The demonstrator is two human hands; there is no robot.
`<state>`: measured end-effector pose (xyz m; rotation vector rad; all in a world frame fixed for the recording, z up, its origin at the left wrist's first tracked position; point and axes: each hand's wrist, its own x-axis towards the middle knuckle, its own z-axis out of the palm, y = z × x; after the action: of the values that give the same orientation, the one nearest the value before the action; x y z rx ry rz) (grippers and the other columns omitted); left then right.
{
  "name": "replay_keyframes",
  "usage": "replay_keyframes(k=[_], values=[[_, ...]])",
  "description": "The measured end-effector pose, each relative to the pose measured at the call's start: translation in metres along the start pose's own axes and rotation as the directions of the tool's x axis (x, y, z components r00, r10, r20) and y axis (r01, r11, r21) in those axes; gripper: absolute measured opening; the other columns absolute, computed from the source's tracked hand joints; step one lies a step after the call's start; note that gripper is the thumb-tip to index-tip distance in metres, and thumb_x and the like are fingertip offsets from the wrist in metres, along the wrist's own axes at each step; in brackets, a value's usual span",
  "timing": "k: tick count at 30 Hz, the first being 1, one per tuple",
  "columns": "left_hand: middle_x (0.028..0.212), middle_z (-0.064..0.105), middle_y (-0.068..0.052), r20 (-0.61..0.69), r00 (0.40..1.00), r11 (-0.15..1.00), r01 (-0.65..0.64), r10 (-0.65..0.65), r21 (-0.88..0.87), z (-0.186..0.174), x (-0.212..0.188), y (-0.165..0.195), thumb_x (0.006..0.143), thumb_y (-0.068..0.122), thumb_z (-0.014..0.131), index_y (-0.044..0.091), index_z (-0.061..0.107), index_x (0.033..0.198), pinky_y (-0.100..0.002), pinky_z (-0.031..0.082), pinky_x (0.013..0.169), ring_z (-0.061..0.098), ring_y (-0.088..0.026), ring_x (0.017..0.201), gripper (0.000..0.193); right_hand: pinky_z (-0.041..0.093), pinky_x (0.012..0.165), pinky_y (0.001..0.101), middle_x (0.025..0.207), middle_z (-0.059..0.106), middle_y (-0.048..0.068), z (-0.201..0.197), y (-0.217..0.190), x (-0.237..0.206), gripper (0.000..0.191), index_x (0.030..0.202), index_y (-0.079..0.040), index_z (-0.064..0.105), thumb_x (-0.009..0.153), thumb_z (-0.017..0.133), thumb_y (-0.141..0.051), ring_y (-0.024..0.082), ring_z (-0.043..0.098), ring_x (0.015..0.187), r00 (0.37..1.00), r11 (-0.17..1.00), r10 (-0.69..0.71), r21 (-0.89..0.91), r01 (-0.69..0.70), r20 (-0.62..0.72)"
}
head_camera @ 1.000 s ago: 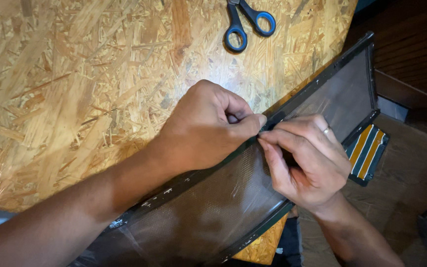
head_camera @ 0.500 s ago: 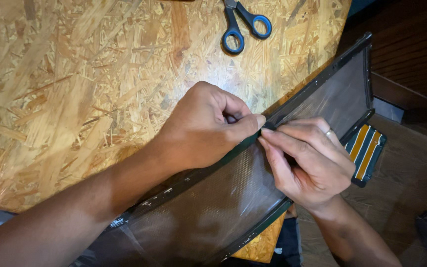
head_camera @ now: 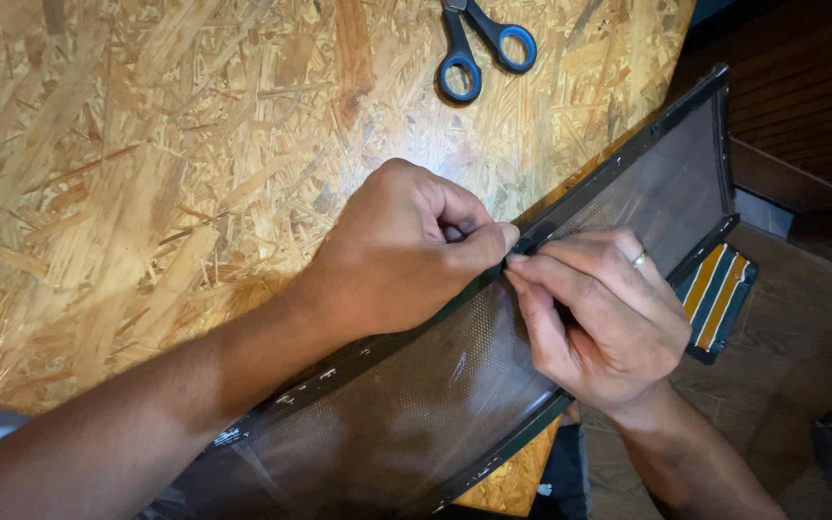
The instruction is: The person presses a clear plastic sheet into the frame of a window screen, smoothing it along the edges and corners to secure it in place. The person works by hand, adjusting the sheet and frame repeatedly to ensure a tight fit.
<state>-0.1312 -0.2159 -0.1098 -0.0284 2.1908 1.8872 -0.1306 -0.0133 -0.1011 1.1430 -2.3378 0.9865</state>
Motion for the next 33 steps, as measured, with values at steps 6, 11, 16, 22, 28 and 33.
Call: replay_keyframes(k=[6,11,16,22,28,33], values=[[0.055,0.069,-0.002,0.01,1.0,1.0,-0.015,0.015,0.012,0.0,-0.0005,0.0023,0.088,0.023,0.07,0.003,0.081,0.078,-0.023,0.043,0.041,0.053,0.0,0.047,0.024,0.052,0.068,0.0286,0.094,0.07,0.014,0.0008,0.0019,0.0002,0.015,0.101,0.004,0.072,0.09,0.081,0.005,0.021,0.068,0.081,0.999,0.999,0.043,0.019,-0.043,0.015],[0.054,0.069,-0.003,0.006,1.0,1.0,0.002,-0.003,0.031,-0.0002,-0.0007,0.0026,0.088,0.023,0.071,0.004,0.081,0.078,-0.023,0.043,0.041,0.053,-0.001,0.046,0.023,0.052,0.067,0.0283,0.093,0.07,0.014,0.0008,0.0023,0.0026,0.013,0.098,0.004,0.071,0.089,0.08,0.005,0.021,0.068,0.082,0.998,0.998,0.053,0.032,-0.054,0.017],[0.058,0.071,0.0,0.008,1.0,1.0,-0.022,0.022,-0.013,0.0011,0.0004,0.0,0.088,0.022,0.071,0.004,0.08,0.079,-0.022,0.046,0.042,0.056,0.001,0.048,0.022,0.053,0.07,0.0358,0.087,0.07,0.015,-0.0024,0.0011,0.0051,0.012,0.09,0.005,0.071,0.081,0.078,0.005,0.026,0.068,0.079,0.998,1.0,0.005,-0.012,-0.005,0.07],[0.056,0.068,0.0,0.014,1.0,0.997,-0.021,0.022,-0.07,0.0014,-0.0002,0.0013,0.089,0.023,0.072,0.002,0.08,0.077,-0.023,0.043,0.042,0.052,0.001,0.05,0.025,0.057,0.07,0.0306,0.091,0.073,0.012,0.0013,0.0029,0.0073,0.014,0.095,0.002,0.074,0.082,0.08,0.004,0.023,0.071,0.081,0.999,0.995,-0.034,0.095,0.036,-0.02],[0.058,0.069,0.002,0.064,0.995,0.984,0.086,-0.077,-0.157,0.0007,-0.001,0.0017,0.087,0.025,0.072,0.002,0.081,0.079,-0.023,0.042,0.042,0.053,0.001,0.05,0.025,0.054,0.071,0.0306,0.09,0.069,0.014,-0.0035,-0.0024,0.0,0.019,0.097,0.005,0.072,0.082,0.082,0.01,0.024,0.069,0.082,0.993,0.988,0.109,0.113,-0.103,-0.05],[0.058,0.069,0.001,0.047,0.999,0.997,0.009,-0.006,-0.071,-0.0006,0.0009,-0.0008,0.088,0.025,0.072,0.003,0.082,0.081,-0.021,0.044,0.043,0.053,0.001,0.051,0.026,0.054,0.073,0.0302,0.093,0.07,0.014,-0.0033,-0.0036,0.0018,0.02,0.102,0.005,0.074,0.086,0.085,0.008,0.024,0.069,0.085,0.999,0.998,0.043,0.05,-0.042,-0.017]])
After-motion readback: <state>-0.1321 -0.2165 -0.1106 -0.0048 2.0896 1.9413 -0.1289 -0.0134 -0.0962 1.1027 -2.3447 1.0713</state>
